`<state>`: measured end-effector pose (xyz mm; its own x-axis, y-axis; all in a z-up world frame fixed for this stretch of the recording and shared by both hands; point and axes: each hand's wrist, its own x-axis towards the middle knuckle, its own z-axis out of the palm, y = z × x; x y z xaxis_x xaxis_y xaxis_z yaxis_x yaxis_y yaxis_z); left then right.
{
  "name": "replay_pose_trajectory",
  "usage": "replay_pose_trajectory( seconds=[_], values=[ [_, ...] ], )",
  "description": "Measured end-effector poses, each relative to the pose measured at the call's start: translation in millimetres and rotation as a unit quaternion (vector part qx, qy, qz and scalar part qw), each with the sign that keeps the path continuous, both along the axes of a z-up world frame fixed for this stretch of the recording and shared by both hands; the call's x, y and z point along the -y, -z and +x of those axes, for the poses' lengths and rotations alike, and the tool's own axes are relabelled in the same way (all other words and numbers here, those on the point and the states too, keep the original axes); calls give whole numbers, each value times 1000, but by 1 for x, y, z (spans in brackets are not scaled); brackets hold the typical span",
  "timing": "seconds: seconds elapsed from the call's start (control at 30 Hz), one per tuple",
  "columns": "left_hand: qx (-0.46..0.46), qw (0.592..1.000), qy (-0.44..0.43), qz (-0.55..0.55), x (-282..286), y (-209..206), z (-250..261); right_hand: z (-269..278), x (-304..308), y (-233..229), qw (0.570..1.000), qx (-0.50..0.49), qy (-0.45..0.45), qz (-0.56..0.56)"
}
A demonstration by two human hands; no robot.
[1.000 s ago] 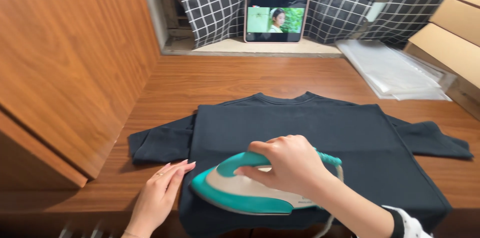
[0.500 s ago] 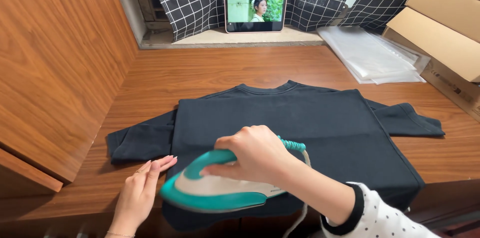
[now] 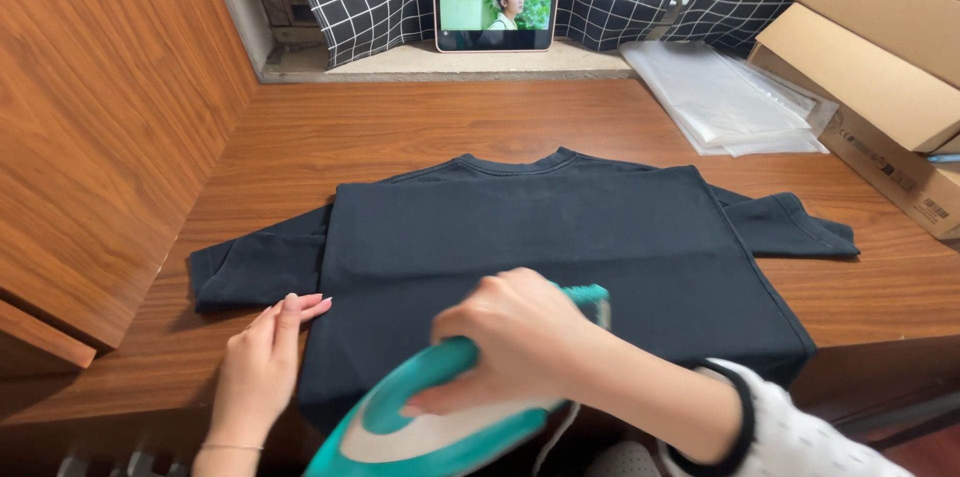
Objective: Ironing a black t-shirt on a wooden desk using an electric iron.
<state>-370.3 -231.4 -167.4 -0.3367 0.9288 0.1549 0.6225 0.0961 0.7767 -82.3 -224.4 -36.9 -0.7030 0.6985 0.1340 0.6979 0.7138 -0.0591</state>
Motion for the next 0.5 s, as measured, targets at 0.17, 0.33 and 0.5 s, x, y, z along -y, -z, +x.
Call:
replay_pose_trajectory(
  seconds=[0.17,0.33,0.5],
  values=[
    [-210,945,12,250,-7,5,65,91,-4,4,985,-65,162,-20],
    [-123,940,224,228,-23,22,161,166,-16,-18,928,0,373,-18],
    [-199,899,328,210,-43,51,228,222,-37,-28,880,29,474,-13]
  ],
)
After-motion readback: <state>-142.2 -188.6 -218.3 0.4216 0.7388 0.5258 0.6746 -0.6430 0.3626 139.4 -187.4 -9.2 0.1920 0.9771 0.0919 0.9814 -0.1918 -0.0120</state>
